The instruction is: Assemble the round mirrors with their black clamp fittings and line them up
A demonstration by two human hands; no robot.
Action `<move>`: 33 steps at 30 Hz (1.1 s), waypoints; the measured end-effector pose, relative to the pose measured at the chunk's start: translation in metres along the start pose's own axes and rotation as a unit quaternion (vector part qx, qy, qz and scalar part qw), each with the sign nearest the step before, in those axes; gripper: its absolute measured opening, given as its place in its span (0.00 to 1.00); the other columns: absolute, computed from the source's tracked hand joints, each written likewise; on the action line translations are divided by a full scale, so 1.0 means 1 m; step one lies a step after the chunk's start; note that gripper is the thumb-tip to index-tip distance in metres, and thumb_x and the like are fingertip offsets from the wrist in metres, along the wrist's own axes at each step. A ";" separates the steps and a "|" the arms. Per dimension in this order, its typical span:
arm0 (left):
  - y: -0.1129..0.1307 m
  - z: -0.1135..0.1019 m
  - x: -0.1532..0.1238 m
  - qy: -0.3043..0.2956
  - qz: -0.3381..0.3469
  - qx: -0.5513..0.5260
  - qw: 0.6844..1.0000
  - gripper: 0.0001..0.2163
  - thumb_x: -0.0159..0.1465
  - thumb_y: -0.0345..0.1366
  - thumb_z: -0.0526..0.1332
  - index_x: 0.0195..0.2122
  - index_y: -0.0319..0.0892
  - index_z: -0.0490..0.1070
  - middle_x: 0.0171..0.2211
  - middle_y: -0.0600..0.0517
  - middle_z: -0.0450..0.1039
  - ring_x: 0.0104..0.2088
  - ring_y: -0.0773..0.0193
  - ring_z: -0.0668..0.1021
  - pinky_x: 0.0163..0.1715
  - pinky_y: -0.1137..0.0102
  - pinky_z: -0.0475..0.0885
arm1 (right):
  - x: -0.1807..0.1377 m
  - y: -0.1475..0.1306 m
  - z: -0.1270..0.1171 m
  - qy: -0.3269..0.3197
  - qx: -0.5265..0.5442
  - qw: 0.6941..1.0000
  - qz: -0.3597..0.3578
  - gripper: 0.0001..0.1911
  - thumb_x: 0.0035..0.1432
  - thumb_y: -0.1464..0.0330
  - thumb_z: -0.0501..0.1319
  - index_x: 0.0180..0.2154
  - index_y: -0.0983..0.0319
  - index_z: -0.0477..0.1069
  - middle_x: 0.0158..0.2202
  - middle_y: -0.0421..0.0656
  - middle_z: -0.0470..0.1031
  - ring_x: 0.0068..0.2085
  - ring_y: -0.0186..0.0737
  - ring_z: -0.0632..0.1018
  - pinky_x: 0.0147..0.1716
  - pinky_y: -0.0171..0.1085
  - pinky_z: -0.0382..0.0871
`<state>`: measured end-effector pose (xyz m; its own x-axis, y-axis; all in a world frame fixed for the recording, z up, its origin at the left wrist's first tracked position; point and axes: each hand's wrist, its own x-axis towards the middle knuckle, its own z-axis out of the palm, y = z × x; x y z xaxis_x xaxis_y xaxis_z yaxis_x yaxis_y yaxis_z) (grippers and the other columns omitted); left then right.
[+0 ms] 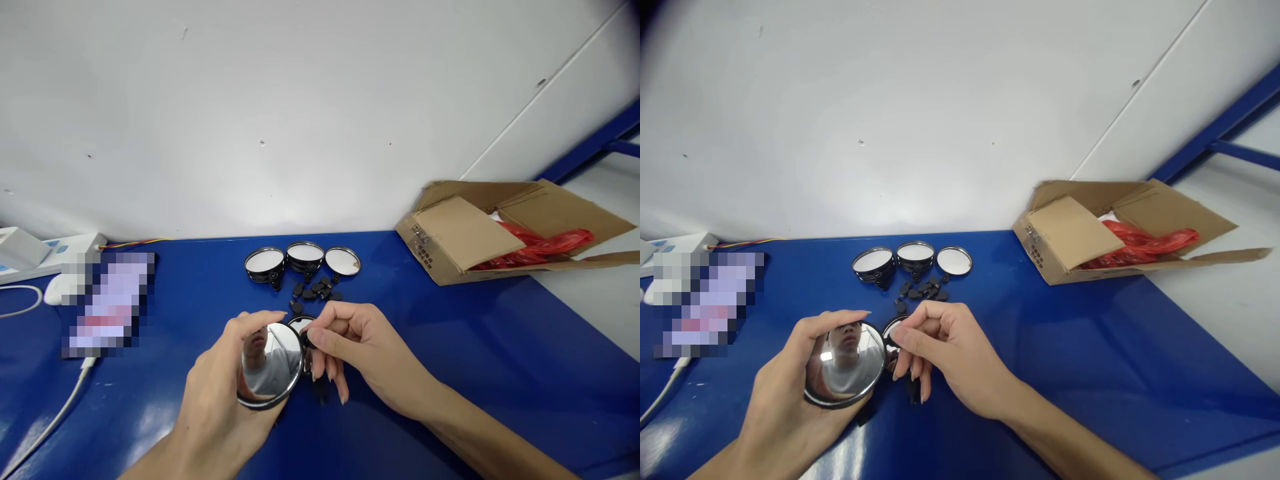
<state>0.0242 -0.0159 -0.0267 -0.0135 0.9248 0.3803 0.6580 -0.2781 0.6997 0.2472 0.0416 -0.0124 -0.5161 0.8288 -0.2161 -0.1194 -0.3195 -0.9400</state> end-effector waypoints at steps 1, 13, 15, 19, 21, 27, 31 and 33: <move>0.000 0.000 0.000 0.003 0.005 -0.001 1.000 0.26 0.63 0.31 0.70 0.61 0.57 0.71 0.47 0.56 0.85 0.45 0.57 0.91 0.34 0.73 0.83 | 0.000 0.000 0.000 -0.001 -0.001 1.000 0.000 0.19 0.66 0.55 0.77 0.37 0.62 0.78 0.29 0.42 0.86 0.19 0.31 0.78 0.18 0.28 0.72; 0.009 -0.005 0.016 -0.088 -0.154 -0.166 0.970 0.29 0.56 0.30 0.76 0.58 0.57 0.74 0.39 0.60 0.85 0.34 0.59 0.87 0.29 0.72 0.83 | -0.009 -0.001 0.004 0.045 -0.181 0.980 -0.074 0.15 0.75 0.54 0.70 0.43 0.58 0.81 0.32 0.39 0.84 0.29 0.35 0.80 0.27 0.31 0.76; 0.005 -0.006 0.021 -0.104 -0.137 -0.184 0.968 0.29 0.57 0.32 0.78 0.58 0.57 0.74 0.39 0.60 0.85 0.35 0.61 0.86 0.32 0.72 0.83 | -0.009 -0.004 0.001 0.047 -0.306 0.939 -0.147 0.11 0.77 0.57 0.69 0.48 0.57 0.83 0.36 0.39 0.83 0.34 0.35 0.80 0.34 0.32 0.76; -0.005 -0.009 0.028 -0.134 -0.074 -0.191 0.970 0.29 0.61 0.37 0.80 0.61 0.58 0.74 0.41 0.60 0.84 0.35 0.63 0.85 0.36 0.72 0.84 | -0.008 -0.009 -0.009 0.007 -0.452 0.851 -0.266 0.10 0.79 0.60 0.66 0.52 0.58 0.82 0.39 0.39 0.81 0.36 0.35 0.79 0.39 0.33 0.74; -0.006 -0.010 0.029 -0.149 -0.072 -0.194 0.967 0.30 0.62 0.38 0.81 0.63 0.59 0.73 0.44 0.58 0.85 0.39 0.61 0.87 0.39 0.70 0.85 | -0.011 -0.009 -0.012 -0.008 -0.499 0.817 -0.290 0.11 0.81 0.60 0.64 0.53 0.59 0.80 0.38 0.40 0.81 0.36 0.35 0.79 0.39 0.33 0.74; -0.005 -0.013 0.023 -0.216 -0.091 -0.219 0.947 0.48 0.59 0.32 0.80 0.75 0.68 0.61 0.49 0.56 0.82 0.37 0.58 0.85 0.34 0.67 0.86 | -0.041 0.004 -0.007 0.076 -0.583 0.736 -0.336 0.09 0.82 0.65 0.59 0.48 0.58 0.77 0.32 0.37 0.78 0.32 0.35 0.79 0.35 0.33 0.72; -0.008 -0.010 0.020 -0.186 -0.085 -0.185 0.961 0.49 0.61 0.33 0.77 0.77 0.68 0.55 0.54 0.54 0.75 0.32 0.66 0.78 0.27 0.71 0.81 | -0.066 0.016 -0.001 0.230 -0.581 0.723 -0.295 0.10 0.79 0.64 0.63 0.40 0.56 0.77 0.26 0.33 0.74 0.24 0.33 0.74 0.28 0.32 0.69; -0.009 -0.010 0.021 -0.158 -0.063 -0.162 0.972 0.42 0.65 0.36 0.75 0.75 0.66 0.57 0.54 0.53 0.74 0.35 0.65 0.78 0.30 0.71 0.82 | -0.076 0.025 -0.001 0.325 -0.573 0.704 -0.265 0.12 0.77 0.60 0.65 0.37 0.55 0.76 0.24 0.32 0.73 0.21 0.33 0.73 0.24 0.33 0.67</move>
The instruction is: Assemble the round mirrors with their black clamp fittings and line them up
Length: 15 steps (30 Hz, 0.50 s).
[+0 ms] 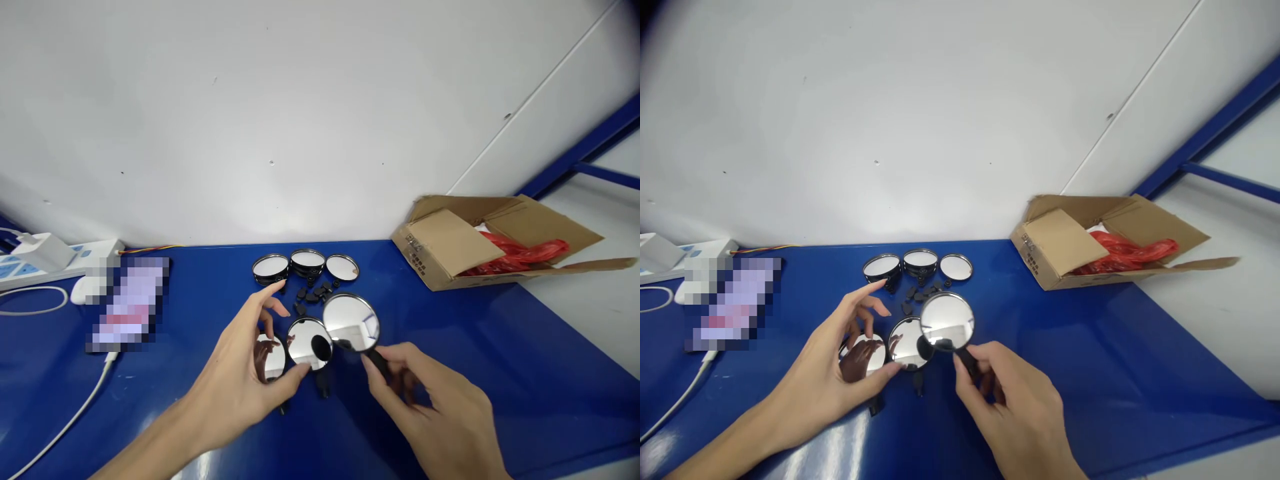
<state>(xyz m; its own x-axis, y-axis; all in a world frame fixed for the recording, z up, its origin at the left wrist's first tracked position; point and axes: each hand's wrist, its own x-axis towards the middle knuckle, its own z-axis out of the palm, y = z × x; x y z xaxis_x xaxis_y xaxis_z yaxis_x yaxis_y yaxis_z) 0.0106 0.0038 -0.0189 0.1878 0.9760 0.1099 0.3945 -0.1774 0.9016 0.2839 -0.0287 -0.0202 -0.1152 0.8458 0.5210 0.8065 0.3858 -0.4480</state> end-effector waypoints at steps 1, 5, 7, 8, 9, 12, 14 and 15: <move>0.000 -0.001 0.001 0.015 0.006 0.012 1.000 0.38 0.67 0.39 0.74 0.74 0.64 0.59 0.54 0.53 0.74 0.37 0.64 0.78 0.31 0.71 0.81 | -0.006 0.001 0.001 0.021 -0.019 0.999 0.026 0.13 0.77 0.58 0.65 0.37 0.55 0.75 0.23 0.32 0.72 0.20 0.33 0.72 0.23 0.33 0.67; -0.003 -0.005 0.006 0.092 -0.021 0.067 0.993 0.20 0.75 0.47 0.66 0.65 0.57 0.66 0.49 0.54 0.76 0.36 0.63 0.76 0.28 0.72 0.77 | -0.026 0.003 0.010 0.040 -0.062 0.996 0.049 0.16 0.78 0.58 0.62 0.35 0.56 0.73 0.22 0.32 0.71 0.19 0.32 0.72 0.22 0.33 0.68; -0.006 -0.006 0.006 0.109 -0.032 0.093 0.989 0.16 0.77 0.48 0.64 0.61 0.54 0.68 0.45 0.54 0.77 0.35 0.62 0.76 0.26 0.72 0.75 | -0.031 0.002 0.016 0.038 -0.075 0.995 0.044 0.16 0.78 0.59 0.61 0.34 0.56 0.72 0.22 0.32 0.70 0.19 0.32 0.73 0.23 0.33 0.68; -0.007 -0.007 0.006 0.112 -0.032 0.102 0.988 0.14 0.77 0.48 0.64 0.60 0.53 0.68 0.44 0.54 0.77 0.35 0.61 0.76 0.26 0.71 0.74 | -0.033 0.001 0.019 0.038 -0.084 0.995 0.041 0.16 0.79 0.59 0.61 0.34 0.56 0.71 0.22 0.32 0.70 0.20 0.32 0.74 0.23 0.33 0.68; -0.008 -0.007 0.006 0.114 -0.032 0.109 0.987 0.13 0.77 0.48 0.63 0.59 0.53 0.69 0.43 0.54 0.77 0.35 0.61 0.76 0.27 0.71 0.74 | -0.034 0.000 0.022 0.042 -0.094 0.994 0.038 0.17 0.79 0.59 0.60 0.34 0.56 0.71 0.22 0.32 0.70 0.20 0.32 0.74 0.23 0.33 0.68; -0.008 -0.007 0.005 0.119 -0.031 0.132 0.984 0.12 0.77 0.48 0.62 0.57 0.52 0.69 0.39 0.56 0.77 0.33 0.60 0.76 0.27 0.70 0.73 | -0.036 -0.003 0.028 0.050 -0.127 0.990 0.027 0.18 0.79 0.60 0.59 0.33 0.57 0.69 0.23 0.34 0.69 0.21 0.33 0.73 0.24 0.35 0.67; -0.008 -0.007 0.004 0.121 -0.032 0.151 0.981 0.11 0.77 0.48 0.61 0.56 0.52 0.69 0.37 0.57 0.77 0.31 0.61 0.76 0.27 0.69 0.72 | -0.037 -0.005 0.029 0.049 -0.143 0.988 0.020 0.19 0.80 0.59 0.58 0.32 0.57 0.68 0.23 0.34 0.68 0.21 0.33 0.72 0.24 0.36 0.66; -0.007 -0.007 0.004 0.120 -0.032 0.160 0.979 0.11 0.78 0.48 0.61 0.56 0.53 0.69 0.36 0.58 0.77 0.30 0.61 0.76 0.27 0.68 0.72 | -0.036 -0.006 0.029 0.048 -0.150 0.987 0.017 0.20 0.80 0.59 0.58 0.32 0.57 0.68 0.23 0.34 0.68 0.21 0.33 0.71 0.24 0.36 0.66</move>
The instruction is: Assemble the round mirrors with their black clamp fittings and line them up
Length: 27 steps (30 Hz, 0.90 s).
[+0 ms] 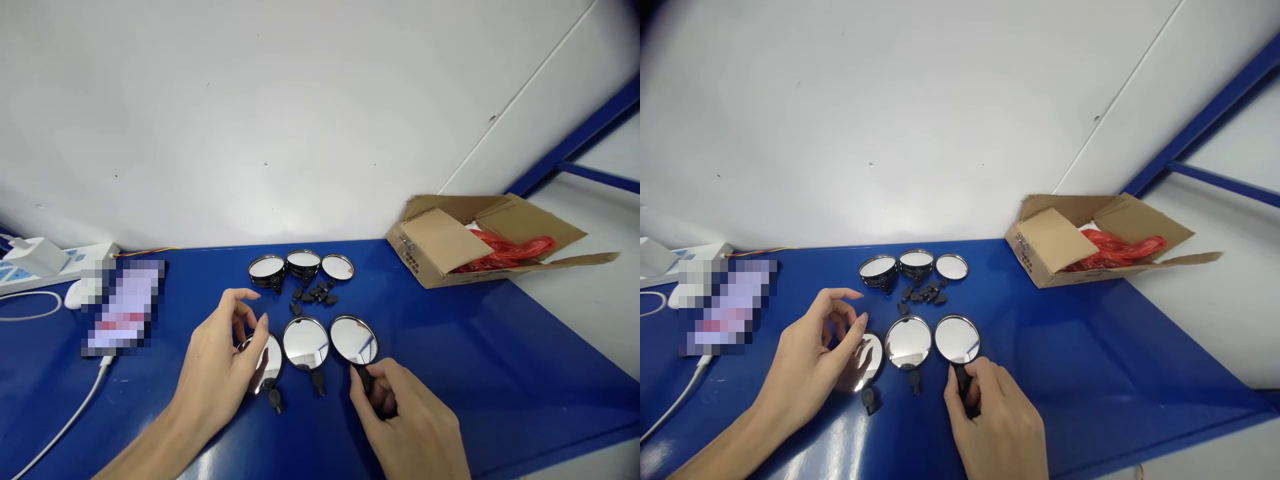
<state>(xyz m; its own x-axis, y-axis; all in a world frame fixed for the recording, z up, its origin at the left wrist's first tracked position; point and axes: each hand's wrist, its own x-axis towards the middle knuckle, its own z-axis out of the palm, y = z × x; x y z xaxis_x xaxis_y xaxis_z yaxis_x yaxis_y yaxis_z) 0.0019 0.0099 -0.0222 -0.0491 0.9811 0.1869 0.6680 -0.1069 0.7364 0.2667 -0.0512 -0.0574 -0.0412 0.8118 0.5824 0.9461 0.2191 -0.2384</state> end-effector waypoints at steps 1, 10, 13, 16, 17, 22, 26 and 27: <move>0.000 0.000 0.000 -0.001 0.000 0.009 1.000 0.11 0.78 0.48 0.60 0.56 0.53 0.69 0.35 0.59 0.77 0.29 0.62 0.77 0.27 0.68 0.73 | 0.001 -0.001 -0.001 0.001 -0.007 1.000 -0.003 0.21 0.80 0.58 0.57 0.32 0.57 0.68 0.23 0.35 0.68 0.21 0.34 0.71 0.24 0.37 0.65; -0.005 0.007 -0.006 -0.021 0.045 0.121 0.991 0.07 0.79 0.41 0.57 0.56 0.52 0.65 0.32 0.61 0.74 0.26 0.59 0.80 0.29 0.65 0.68 | 0.026 -0.017 -0.021 -0.007 0.068 0.989 -0.133 0.08 0.76 0.68 0.64 0.52 0.61 0.79 0.48 0.49 0.84 0.47 0.48 0.82 0.50 0.44 0.78; -0.008 0.011 -0.007 -0.026 0.075 0.149 0.986 0.07 0.80 0.40 0.55 0.56 0.51 0.63 0.33 0.59 0.74 0.30 0.58 0.83 0.30 0.66 0.69 | 0.029 -0.021 -0.017 -0.099 0.109 0.969 -0.199 0.15 0.80 0.68 0.59 0.62 0.60 0.77 0.61 0.51 0.82 0.59 0.53 0.82 0.58 0.50 0.79; -0.010 0.014 -0.006 -0.026 0.099 0.179 0.978 0.06 0.80 0.37 0.54 0.56 0.49 0.63 0.35 0.56 0.76 0.32 0.56 0.83 0.30 0.65 0.69 | 0.027 -0.021 -0.009 -0.142 0.124 0.959 -0.211 0.15 0.81 0.71 0.56 0.61 0.60 0.76 0.57 0.51 0.83 0.56 0.53 0.84 0.56 0.50 0.82; -0.010 0.014 -0.006 -0.025 0.104 0.189 0.976 0.05 0.80 0.36 0.54 0.55 0.49 0.64 0.36 0.55 0.76 0.33 0.55 0.83 0.30 0.65 0.68 | 0.026 -0.020 -0.006 -0.146 0.129 0.959 -0.206 0.14 0.80 0.73 0.56 0.59 0.60 0.77 0.53 0.51 0.83 0.53 0.52 0.85 0.54 0.49 0.83; -0.012 0.014 -0.005 -0.021 0.123 0.221 0.967 0.02 0.81 0.36 0.55 0.52 0.49 0.62 0.38 0.53 0.77 0.36 0.52 0.84 0.29 0.65 0.68 | 0.025 -0.019 0.000 -0.163 0.151 0.956 -0.191 0.12 0.77 0.76 0.58 0.56 0.61 0.75 0.47 0.50 0.79 0.47 0.51 0.84 0.49 0.48 0.85; -0.013 0.013 -0.004 -0.023 0.134 0.232 0.963 0.03 0.81 0.35 0.56 0.51 0.49 0.60 0.37 0.53 0.76 0.35 0.51 0.83 0.28 0.65 0.68 | 0.025 -0.022 -0.001 -0.162 0.152 0.955 -0.197 0.10 0.76 0.76 0.60 0.55 0.61 0.74 0.46 0.50 0.78 0.45 0.51 0.84 0.48 0.48 0.85; -0.013 0.013 -0.004 -0.025 0.136 0.233 0.963 0.03 0.81 0.35 0.56 0.51 0.49 0.60 0.37 0.53 0.75 0.35 0.52 0.83 0.28 0.65 0.68 | 0.024 -0.022 -0.001 -0.160 0.150 0.955 -0.198 0.10 0.76 0.76 0.60 0.55 0.61 0.74 0.46 0.50 0.78 0.45 0.52 0.84 0.48 0.48 0.85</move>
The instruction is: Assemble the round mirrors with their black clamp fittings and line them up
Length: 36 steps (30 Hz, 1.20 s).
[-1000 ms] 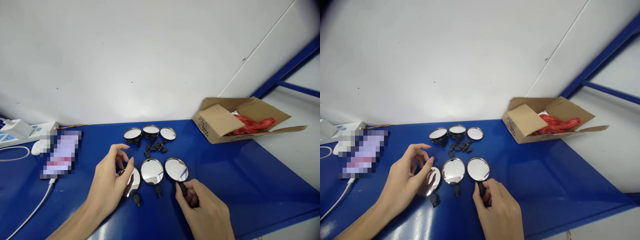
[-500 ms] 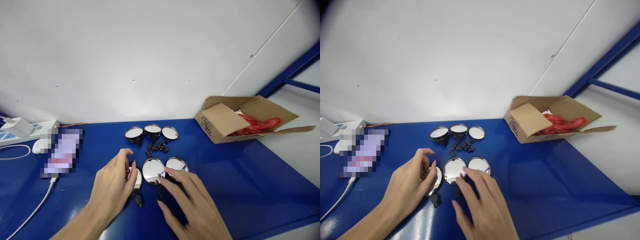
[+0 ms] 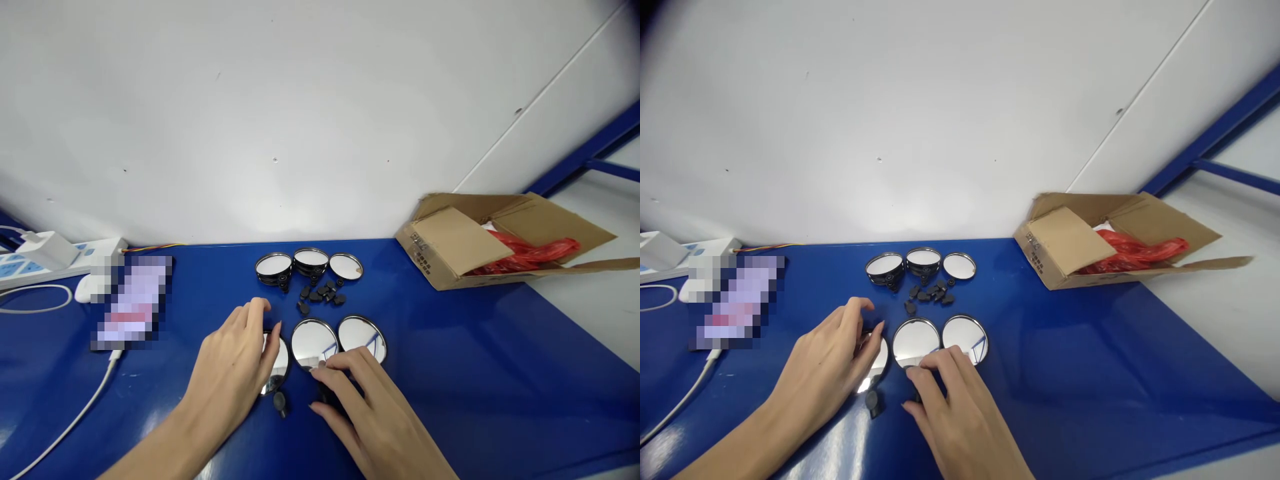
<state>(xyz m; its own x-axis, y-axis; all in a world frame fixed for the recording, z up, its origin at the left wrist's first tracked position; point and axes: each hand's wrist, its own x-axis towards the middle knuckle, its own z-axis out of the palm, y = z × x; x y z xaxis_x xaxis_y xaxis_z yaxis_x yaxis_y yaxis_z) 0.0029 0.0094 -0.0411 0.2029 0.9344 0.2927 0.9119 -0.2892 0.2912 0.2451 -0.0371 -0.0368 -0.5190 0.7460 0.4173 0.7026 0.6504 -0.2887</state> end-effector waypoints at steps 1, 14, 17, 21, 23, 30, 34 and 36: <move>0.000 0.000 0.000 -0.002 0.002 0.001 1.000 0.04 0.81 0.35 0.56 0.51 0.49 0.60 0.37 0.54 0.75 0.35 0.52 0.83 0.28 0.64 0.68 | 0.000 0.000 0.000 0.001 -0.002 1.000 -0.002 0.10 0.76 0.76 0.60 0.55 0.61 0.74 0.46 0.50 0.78 0.45 0.52 0.83 0.48 0.49 0.85; -0.004 -0.004 0.002 -0.027 0.015 -0.028 0.999 0.04 0.81 0.35 0.56 0.53 0.49 0.61 0.37 0.54 0.74 0.34 0.54 0.81 0.30 0.65 0.68 | -0.003 0.000 -0.006 0.019 0.010 1.000 0.008 0.08 0.82 0.70 0.57 0.54 0.59 0.75 0.46 0.49 0.79 0.44 0.49 0.83 0.47 0.47 0.85; -0.002 -0.007 0.003 -0.023 -0.001 -0.043 0.999 0.04 0.80 0.38 0.56 0.53 0.49 0.62 0.34 0.56 0.72 0.30 0.56 0.80 0.29 0.65 0.67 | -0.009 0.008 -0.012 0.040 -0.001 0.999 0.034 0.11 0.83 0.70 0.55 0.55 0.59 0.75 0.47 0.49 0.79 0.46 0.48 0.83 0.50 0.47 0.84; -0.002 -0.014 0.007 -0.009 -0.042 -0.073 0.996 0.05 0.80 0.41 0.57 0.52 0.50 0.62 0.30 0.60 0.69 0.25 0.59 0.78 0.28 0.66 0.66 | -0.018 0.023 -0.018 0.075 -0.034 0.992 0.092 0.07 0.81 0.69 0.59 0.54 0.58 0.76 0.49 0.50 0.78 0.48 0.49 0.82 0.50 0.48 0.83; -0.003 -0.019 0.010 0.001 -0.071 -0.087 0.994 0.06 0.80 0.43 0.57 0.52 0.51 0.63 0.29 0.62 0.68 0.25 0.60 0.77 0.28 0.66 0.66 | -0.020 0.028 -0.019 0.074 -0.043 0.990 0.111 0.07 0.81 0.67 0.60 0.53 0.58 0.76 0.49 0.49 0.78 0.48 0.50 0.81 0.48 0.49 0.82; -0.009 -0.025 0.017 0.020 -0.139 -0.135 0.981 0.09 0.79 0.49 0.58 0.48 0.51 0.66 0.27 0.62 0.69 0.24 0.61 0.76 0.28 0.65 0.70 | -0.025 0.030 -0.016 0.060 -0.015 0.989 0.134 0.09 0.83 0.68 0.56 0.51 0.56 0.75 0.47 0.47 0.78 0.45 0.48 0.81 0.48 0.47 0.81; -0.010 -0.024 0.017 0.016 -0.146 -0.148 0.978 0.10 0.78 0.49 0.59 0.48 0.51 0.67 0.27 0.62 0.70 0.25 0.59 0.77 0.29 0.64 0.70 | -0.028 0.029 -0.013 0.066 -0.011 0.987 0.149 0.07 0.82 0.68 0.58 0.51 0.56 0.75 0.46 0.46 0.78 0.45 0.48 0.81 0.47 0.47 0.80; -0.010 -0.023 0.017 0.015 -0.149 -0.153 0.977 0.10 0.78 0.50 0.59 0.48 0.51 0.67 0.27 0.61 0.70 0.26 0.59 0.77 0.29 0.64 0.70 | -0.028 0.028 -0.012 0.072 -0.010 0.986 0.153 0.06 0.81 0.69 0.59 0.51 0.56 0.75 0.46 0.46 0.78 0.46 0.49 0.80 0.46 0.46 0.80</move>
<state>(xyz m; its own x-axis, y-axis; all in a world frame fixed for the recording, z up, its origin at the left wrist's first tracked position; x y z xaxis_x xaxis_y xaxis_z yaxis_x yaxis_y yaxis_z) -0.0108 0.0235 -0.0176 -0.0712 0.9813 0.1790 0.7790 -0.0573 0.6244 0.2850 -0.0413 -0.0465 -0.2074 0.8777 0.4319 0.8261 0.3936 -0.4033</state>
